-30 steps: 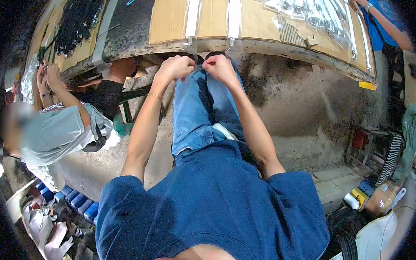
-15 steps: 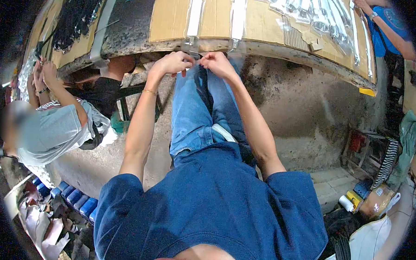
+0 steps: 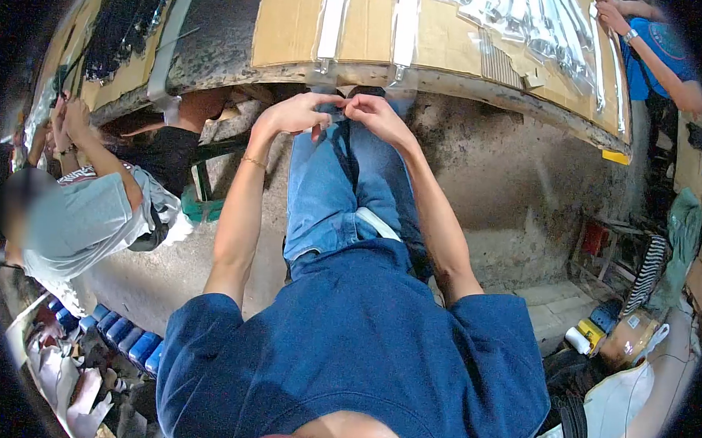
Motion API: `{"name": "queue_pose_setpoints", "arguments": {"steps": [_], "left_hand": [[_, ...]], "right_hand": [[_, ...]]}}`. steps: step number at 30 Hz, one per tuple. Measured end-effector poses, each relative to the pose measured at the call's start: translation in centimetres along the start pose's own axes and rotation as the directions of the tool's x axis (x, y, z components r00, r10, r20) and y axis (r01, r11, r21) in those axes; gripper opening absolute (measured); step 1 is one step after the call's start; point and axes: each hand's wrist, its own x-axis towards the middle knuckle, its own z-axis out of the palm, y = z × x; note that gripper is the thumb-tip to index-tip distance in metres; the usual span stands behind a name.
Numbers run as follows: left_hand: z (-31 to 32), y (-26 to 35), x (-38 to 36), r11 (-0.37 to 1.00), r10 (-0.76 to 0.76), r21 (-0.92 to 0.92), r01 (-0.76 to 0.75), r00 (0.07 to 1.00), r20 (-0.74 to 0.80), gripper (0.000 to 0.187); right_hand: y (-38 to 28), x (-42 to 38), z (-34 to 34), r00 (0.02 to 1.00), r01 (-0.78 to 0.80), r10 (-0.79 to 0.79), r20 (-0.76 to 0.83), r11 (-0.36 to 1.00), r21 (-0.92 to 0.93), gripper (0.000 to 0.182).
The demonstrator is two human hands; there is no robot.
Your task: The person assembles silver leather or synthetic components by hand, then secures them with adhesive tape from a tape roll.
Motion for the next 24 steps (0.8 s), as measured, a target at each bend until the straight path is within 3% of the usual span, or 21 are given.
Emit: {"name": "queue_pose_setpoints", "arguments": {"steps": [2,3,5,11,17,20,24], "left_hand": [[0.3,-0.8,-0.1,1.0,0.008,0.007,-0.007,0.982,-0.186,0.057],[0.4,-1.8,0.3,1.0,0.007,0.008,-0.005,0.982,-0.187,0.057],[0.3,-3.0,1.0,0.986,0.166,0.082,-0.147,0.934,-0.315,0.049],[-0.1,-3.4,1.7,0.992,0.002,0.124,0.032,0.964,-0.265,0.033],[0.2,-2.2,1.7,0.981,-0.109,0.125,0.148,0.956,-0.274,0.028],[0.1,-2.8,2.0,0.989,-0.009,0.141,0.047,0.965,-0.263,0.027],[0.5,-2.7,1.9,0.983,-0.011,0.171,0.062,0.958,-0.286,0.027]], "right_hand": [[0.1,0.6,0.6,0.995,0.055,-0.051,-0.085,0.997,0.046,0.013],[0.0,0.9,0.7,0.995,0.057,-0.052,-0.084,0.997,0.047,0.013],[0.1,1.6,0.7,0.997,0.042,-0.041,-0.058,0.999,0.005,0.016],[-0.3,1.9,0.9,0.994,-0.045,0.037,-0.1,0.996,-0.075,0.017],[0.3,1.7,1.2,0.983,-0.089,0.087,-0.163,0.996,-0.01,0.016],[0.3,1.7,1.3,0.983,-0.098,0.094,-0.161,0.995,-0.017,0.016],[0.3,1.5,1.4,0.981,-0.078,0.081,-0.178,0.997,0.029,0.015]]}}
